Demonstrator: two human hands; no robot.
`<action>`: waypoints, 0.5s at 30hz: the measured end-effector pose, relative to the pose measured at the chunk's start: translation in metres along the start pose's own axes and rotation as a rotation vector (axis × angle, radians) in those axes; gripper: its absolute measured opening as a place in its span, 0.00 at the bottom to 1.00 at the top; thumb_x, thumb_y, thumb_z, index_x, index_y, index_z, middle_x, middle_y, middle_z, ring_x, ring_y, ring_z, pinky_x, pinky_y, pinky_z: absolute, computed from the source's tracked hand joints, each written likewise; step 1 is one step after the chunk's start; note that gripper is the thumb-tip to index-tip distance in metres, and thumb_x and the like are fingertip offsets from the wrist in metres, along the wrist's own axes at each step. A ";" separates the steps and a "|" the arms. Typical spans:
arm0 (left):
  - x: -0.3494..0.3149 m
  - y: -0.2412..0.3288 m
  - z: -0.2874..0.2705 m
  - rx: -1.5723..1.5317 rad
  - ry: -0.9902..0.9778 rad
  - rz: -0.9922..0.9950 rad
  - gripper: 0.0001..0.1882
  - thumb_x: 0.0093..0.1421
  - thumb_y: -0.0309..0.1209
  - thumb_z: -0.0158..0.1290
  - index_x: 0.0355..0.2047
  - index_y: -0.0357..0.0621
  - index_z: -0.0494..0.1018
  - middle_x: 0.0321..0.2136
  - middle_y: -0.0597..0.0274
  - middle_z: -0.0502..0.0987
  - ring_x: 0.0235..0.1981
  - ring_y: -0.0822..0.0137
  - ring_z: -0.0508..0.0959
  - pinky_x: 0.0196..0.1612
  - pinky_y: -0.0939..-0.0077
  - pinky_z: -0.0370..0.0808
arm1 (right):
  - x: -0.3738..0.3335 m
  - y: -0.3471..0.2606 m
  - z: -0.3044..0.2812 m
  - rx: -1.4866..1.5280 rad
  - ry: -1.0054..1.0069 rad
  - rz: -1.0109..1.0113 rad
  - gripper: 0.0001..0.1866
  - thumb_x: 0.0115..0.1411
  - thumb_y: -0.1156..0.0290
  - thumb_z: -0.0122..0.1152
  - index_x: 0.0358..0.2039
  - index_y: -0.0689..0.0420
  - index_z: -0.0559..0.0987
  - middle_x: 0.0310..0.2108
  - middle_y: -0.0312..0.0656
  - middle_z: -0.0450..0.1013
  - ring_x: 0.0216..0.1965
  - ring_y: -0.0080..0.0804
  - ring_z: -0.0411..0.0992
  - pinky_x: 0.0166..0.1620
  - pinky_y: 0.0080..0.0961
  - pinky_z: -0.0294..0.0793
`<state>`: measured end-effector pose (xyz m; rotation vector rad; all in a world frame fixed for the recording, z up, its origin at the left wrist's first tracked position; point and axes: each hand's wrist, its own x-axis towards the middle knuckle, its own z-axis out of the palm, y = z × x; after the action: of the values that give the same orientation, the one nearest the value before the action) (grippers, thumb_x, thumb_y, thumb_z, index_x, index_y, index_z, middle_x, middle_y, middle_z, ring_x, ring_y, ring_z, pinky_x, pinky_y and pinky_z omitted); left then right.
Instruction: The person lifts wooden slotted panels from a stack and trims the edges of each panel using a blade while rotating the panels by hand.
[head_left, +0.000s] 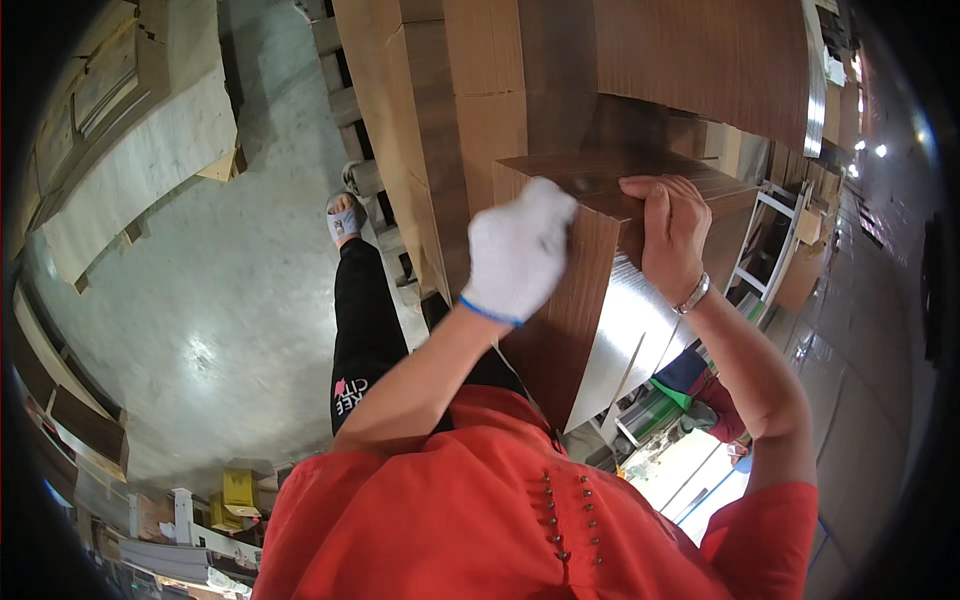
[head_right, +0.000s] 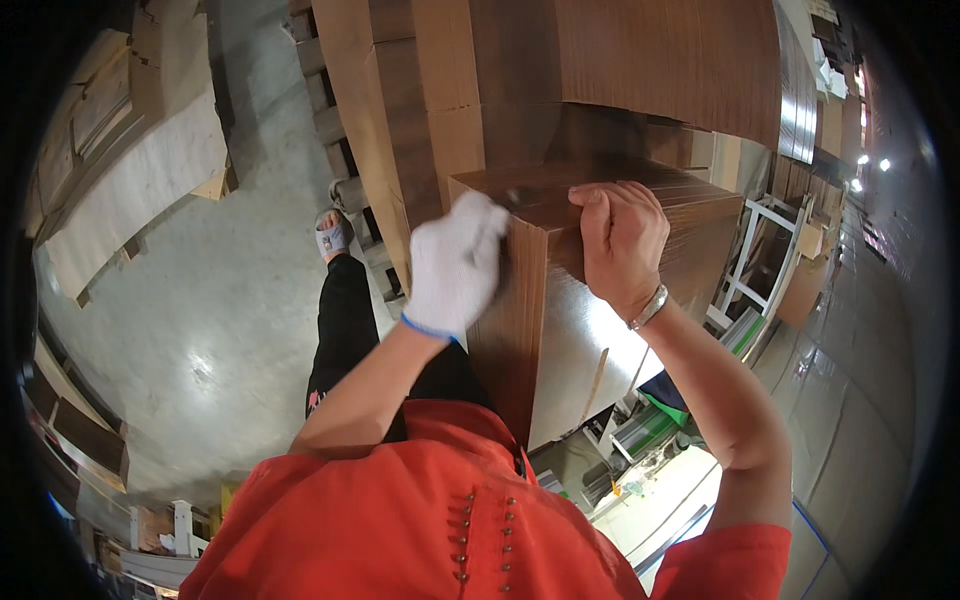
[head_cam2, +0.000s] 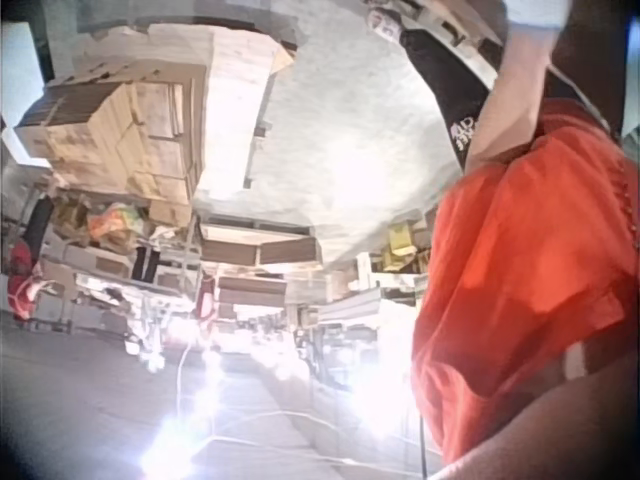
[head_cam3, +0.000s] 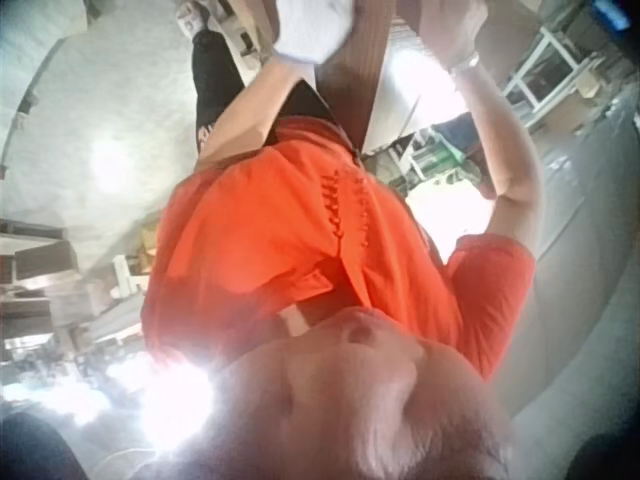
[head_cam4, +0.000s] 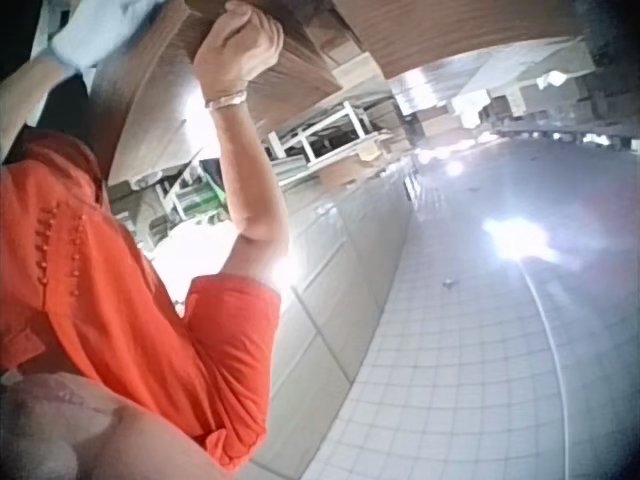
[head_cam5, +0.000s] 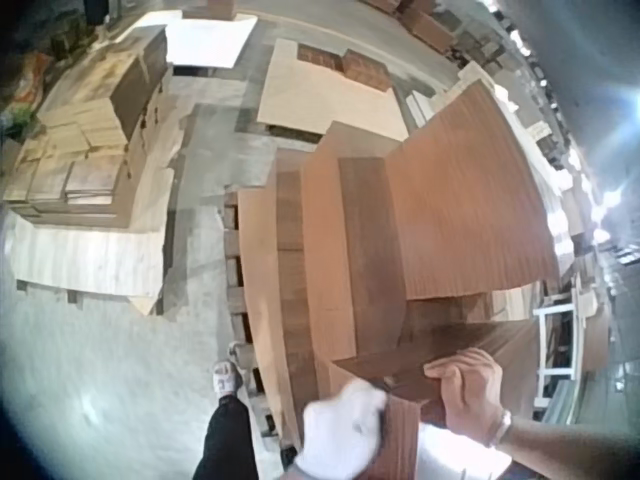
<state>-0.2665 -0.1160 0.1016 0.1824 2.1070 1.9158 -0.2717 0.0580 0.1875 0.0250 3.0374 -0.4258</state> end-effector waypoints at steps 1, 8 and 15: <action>0.004 -0.019 0.002 0.081 -0.012 -0.112 0.10 0.65 0.34 0.48 0.29 0.42 0.69 0.21 0.44 0.71 0.27 0.40 0.75 0.28 0.54 0.72 | 0.001 -0.003 0.000 0.015 -0.003 -0.002 0.15 0.62 0.72 0.47 0.25 0.62 0.81 0.28 0.46 0.80 0.32 0.46 0.76 0.44 0.38 0.73; -0.006 0.018 0.005 -0.035 0.010 -0.041 0.16 0.66 0.40 0.48 0.28 0.42 0.70 0.19 0.43 0.72 0.26 0.40 0.75 0.27 0.54 0.71 | -0.003 0.002 -0.001 -0.027 -0.009 0.000 0.16 0.63 0.72 0.46 0.26 0.62 0.82 0.28 0.46 0.80 0.32 0.46 0.76 0.43 0.37 0.73; -0.004 0.019 0.008 -0.078 0.093 0.051 0.09 0.63 0.34 0.51 0.27 0.45 0.70 0.22 0.49 0.75 0.24 0.46 0.77 0.27 0.54 0.74 | -0.002 0.003 0.001 -0.023 0.002 -0.004 0.17 0.63 0.72 0.45 0.25 0.63 0.81 0.28 0.46 0.80 0.32 0.46 0.76 0.43 0.38 0.73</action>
<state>-0.2618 -0.1073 0.1201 0.1342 2.0995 2.0700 -0.2700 0.0602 0.1857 0.0177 3.0447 -0.3912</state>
